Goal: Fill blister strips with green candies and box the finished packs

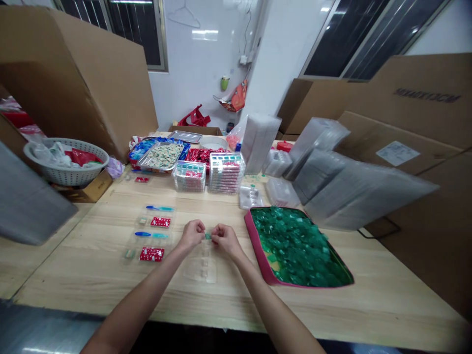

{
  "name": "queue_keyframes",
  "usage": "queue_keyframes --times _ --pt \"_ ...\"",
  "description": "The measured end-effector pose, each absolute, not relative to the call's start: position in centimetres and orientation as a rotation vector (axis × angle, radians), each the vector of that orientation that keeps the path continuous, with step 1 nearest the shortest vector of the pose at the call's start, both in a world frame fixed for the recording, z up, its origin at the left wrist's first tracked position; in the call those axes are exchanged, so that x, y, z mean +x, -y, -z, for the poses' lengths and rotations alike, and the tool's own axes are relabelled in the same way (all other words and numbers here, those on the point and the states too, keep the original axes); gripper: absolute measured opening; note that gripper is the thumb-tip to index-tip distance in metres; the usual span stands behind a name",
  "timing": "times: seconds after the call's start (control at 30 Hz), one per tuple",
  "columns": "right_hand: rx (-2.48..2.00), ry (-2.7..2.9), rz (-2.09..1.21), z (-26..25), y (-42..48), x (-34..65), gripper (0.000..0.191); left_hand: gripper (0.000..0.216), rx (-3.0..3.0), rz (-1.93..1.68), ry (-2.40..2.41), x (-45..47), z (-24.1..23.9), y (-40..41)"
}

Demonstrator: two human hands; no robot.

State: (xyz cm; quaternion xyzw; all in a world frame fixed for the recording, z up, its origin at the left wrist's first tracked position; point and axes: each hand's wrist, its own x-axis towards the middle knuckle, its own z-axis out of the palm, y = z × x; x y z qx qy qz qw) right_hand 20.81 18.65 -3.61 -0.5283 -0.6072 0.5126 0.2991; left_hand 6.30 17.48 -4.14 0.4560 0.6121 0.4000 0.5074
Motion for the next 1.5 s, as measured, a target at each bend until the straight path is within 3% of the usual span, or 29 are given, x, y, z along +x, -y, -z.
queue_keyframes --times 0.23,0.57,0.7,0.9,1.17,1.5 --pt "-1.559 1.965 -0.94 3.4 -19.4 19.9 0.019 0.018 1.277 -0.769 -1.676 6.6 6.3 -19.5" --pt "-1.564 2.16 -0.705 2.0 -18.0 20.1 0.016 0.01 1.689 -0.814 -1.65 6.3 4.5 -16.9" --pt "-1.589 2.095 -0.534 -0.6 -17.7 24.2 0.016 0.014 1.752 -0.825 -1.666 6.3 5.1 -16.7" --pt "-1.864 1.894 -0.142 -3.6 -19.3 35.2 0.032 0.013 1.675 -0.845 -1.799 7.1 6.3 -16.8" --pt "-1.846 1.967 -0.134 -3.1 -19.4 38.3 0.021 0.028 1.636 -0.91 -1.824 6.5 5.5 -16.5" --pt "-1.728 1.972 -0.364 -1.9 -18.2 35.1 0.022 0.015 1.729 -1.14 -1.448 10.3 1.1 -13.4"
